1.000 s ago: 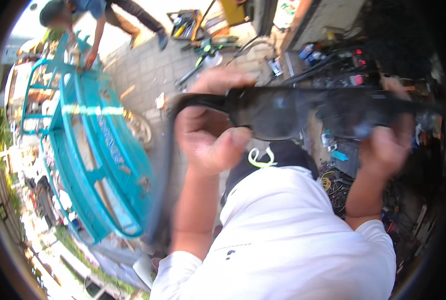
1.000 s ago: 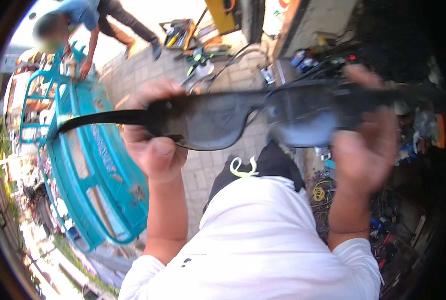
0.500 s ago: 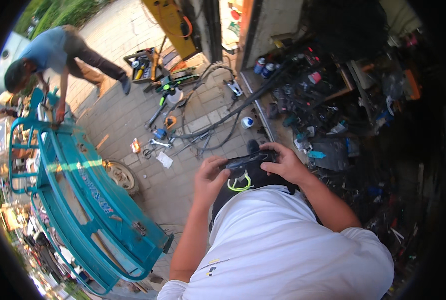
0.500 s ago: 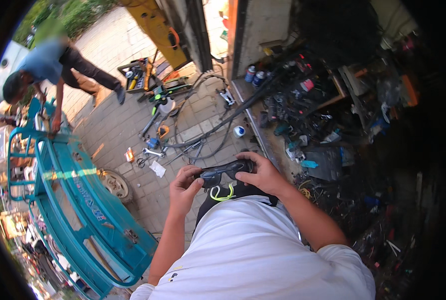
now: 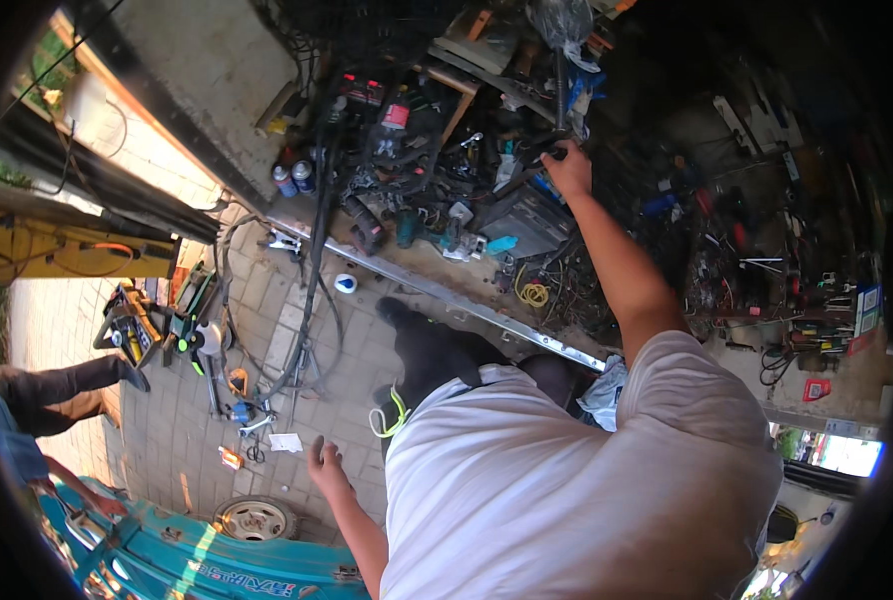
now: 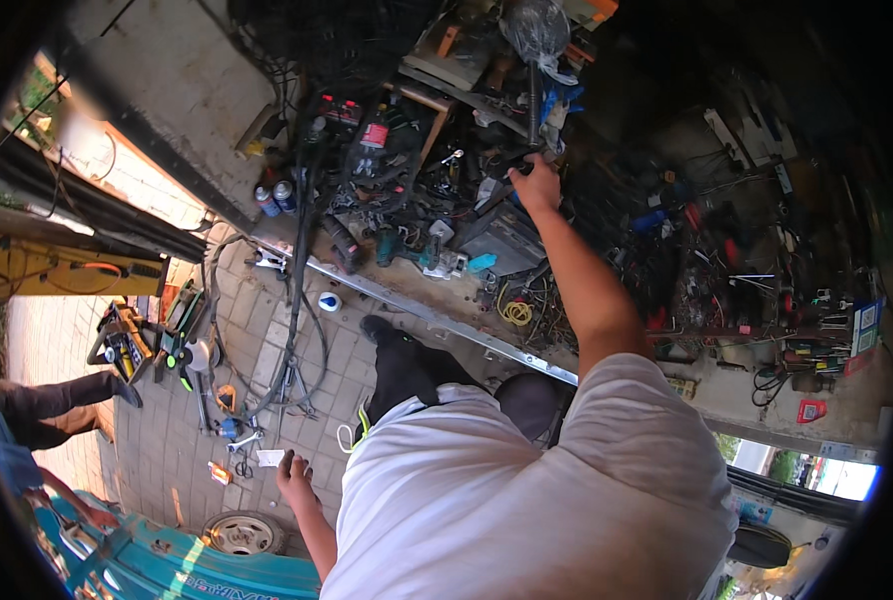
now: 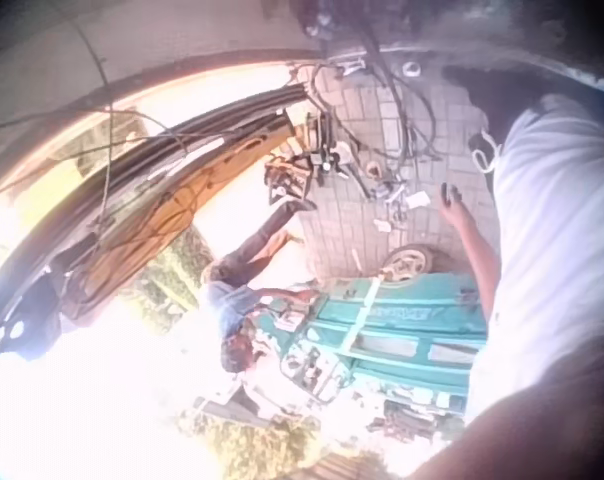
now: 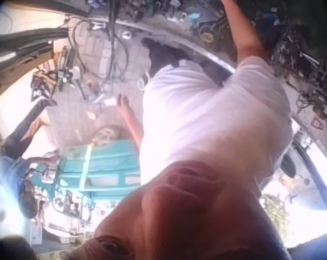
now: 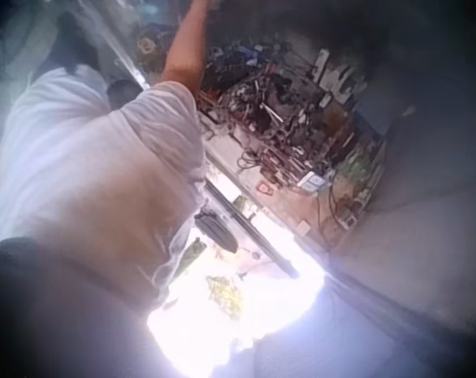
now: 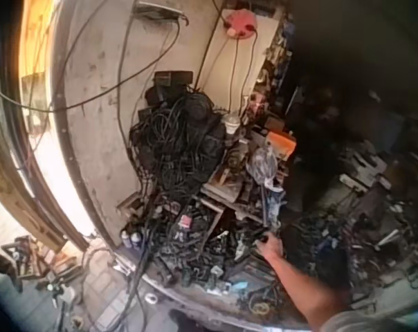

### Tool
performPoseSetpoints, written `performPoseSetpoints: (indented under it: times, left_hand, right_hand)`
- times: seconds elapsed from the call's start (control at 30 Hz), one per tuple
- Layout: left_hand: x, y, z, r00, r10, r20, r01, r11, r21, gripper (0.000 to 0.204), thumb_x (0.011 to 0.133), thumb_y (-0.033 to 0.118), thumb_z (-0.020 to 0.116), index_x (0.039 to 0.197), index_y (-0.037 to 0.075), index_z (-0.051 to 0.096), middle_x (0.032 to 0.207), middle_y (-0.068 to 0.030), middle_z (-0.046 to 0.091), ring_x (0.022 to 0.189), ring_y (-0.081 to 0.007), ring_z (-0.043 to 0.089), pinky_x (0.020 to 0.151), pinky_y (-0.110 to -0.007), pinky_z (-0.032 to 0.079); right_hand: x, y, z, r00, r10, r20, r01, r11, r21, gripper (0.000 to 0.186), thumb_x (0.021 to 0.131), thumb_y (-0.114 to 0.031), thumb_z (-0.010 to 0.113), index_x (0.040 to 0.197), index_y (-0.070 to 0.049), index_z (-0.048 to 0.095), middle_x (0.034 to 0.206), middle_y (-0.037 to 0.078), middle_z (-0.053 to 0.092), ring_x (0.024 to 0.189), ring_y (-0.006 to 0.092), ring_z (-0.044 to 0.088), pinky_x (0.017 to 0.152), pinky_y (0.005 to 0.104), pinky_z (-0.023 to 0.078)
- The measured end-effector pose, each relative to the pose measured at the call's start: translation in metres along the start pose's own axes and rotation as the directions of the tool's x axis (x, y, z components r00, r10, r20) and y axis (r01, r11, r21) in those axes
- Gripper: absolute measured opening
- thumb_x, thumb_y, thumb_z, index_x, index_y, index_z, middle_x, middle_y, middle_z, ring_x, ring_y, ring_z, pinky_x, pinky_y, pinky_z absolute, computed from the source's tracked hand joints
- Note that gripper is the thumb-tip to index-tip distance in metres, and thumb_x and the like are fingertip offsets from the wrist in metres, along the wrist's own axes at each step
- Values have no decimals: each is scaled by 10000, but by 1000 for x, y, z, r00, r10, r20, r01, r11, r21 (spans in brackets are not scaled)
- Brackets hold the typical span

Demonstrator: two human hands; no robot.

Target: The person uses a handheld welding torch to weld a metal bracket onto the side of a teal three-wheeled cargo vehicle. After welding, the person puts the torch down and walks away from the vehicle.

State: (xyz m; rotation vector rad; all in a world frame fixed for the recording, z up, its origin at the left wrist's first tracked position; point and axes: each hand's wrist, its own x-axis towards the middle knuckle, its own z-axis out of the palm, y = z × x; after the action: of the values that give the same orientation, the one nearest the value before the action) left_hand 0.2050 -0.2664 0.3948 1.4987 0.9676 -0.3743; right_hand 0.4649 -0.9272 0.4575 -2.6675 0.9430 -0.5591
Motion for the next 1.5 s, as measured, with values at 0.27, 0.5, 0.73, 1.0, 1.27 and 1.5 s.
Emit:
performPoseSetpoints:
  times: [0.27,0.5,0.73,1.0,1.27,1.5]
  left_hand:
    - [28,-16,-3,991,-117,-68,125,984,125,465,964,176,616,1385,-13,558,1164,-104,659,995,-190,627,832,-359,509]
    - [29,-30,13,981,-174,-88,176,984,18,468,969,203,620,1383,-7,561,1174,-112,662,1001,-196,631,827,-350,503]
    - [-10,-58,-10,948,-282,-149,294,954,59,439,966,207,634,1354,9,581,1146,-87,673,983,-183,628,799,-338,494]
    - [10,-51,-32,948,-282,-147,297,950,96,429,971,184,629,1366,26,576,1151,-81,673,985,-210,639,792,-357,497]
    - [30,-2,-5,970,-222,-102,239,948,210,423,978,204,626,1350,7,588,1188,-105,670,1017,-206,647,817,-351,516]
    - [0,-15,6,959,-225,-173,255,950,178,413,953,194,654,1302,-26,627,1097,-120,699,878,-155,645,733,-288,515]
  right_hand:
    - [54,-11,9,948,277,155,-206,908,-365,498,836,-419,736,1248,-157,638,1198,185,682,1073,407,668,882,518,559]
    - [55,-10,45,937,345,51,-271,812,-516,568,834,-426,750,1333,-206,590,1261,182,672,1147,400,648,918,517,549]
    - [30,36,96,867,497,-22,-481,826,-294,583,827,-417,770,1319,-157,596,1290,178,607,1125,415,638,898,493,562]
    - [17,31,112,910,391,-137,-410,895,-174,667,804,-296,831,1324,-60,487,1279,224,580,1091,439,632,872,506,551]
    - [-6,-3,121,947,262,189,-225,955,-195,342,911,-402,683,1074,-102,689,1022,180,731,953,405,700,798,497,554]
    - [-41,-227,265,756,-395,523,119,868,483,342,877,-356,742,969,-27,723,879,155,727,846,307,711,751,401,535]
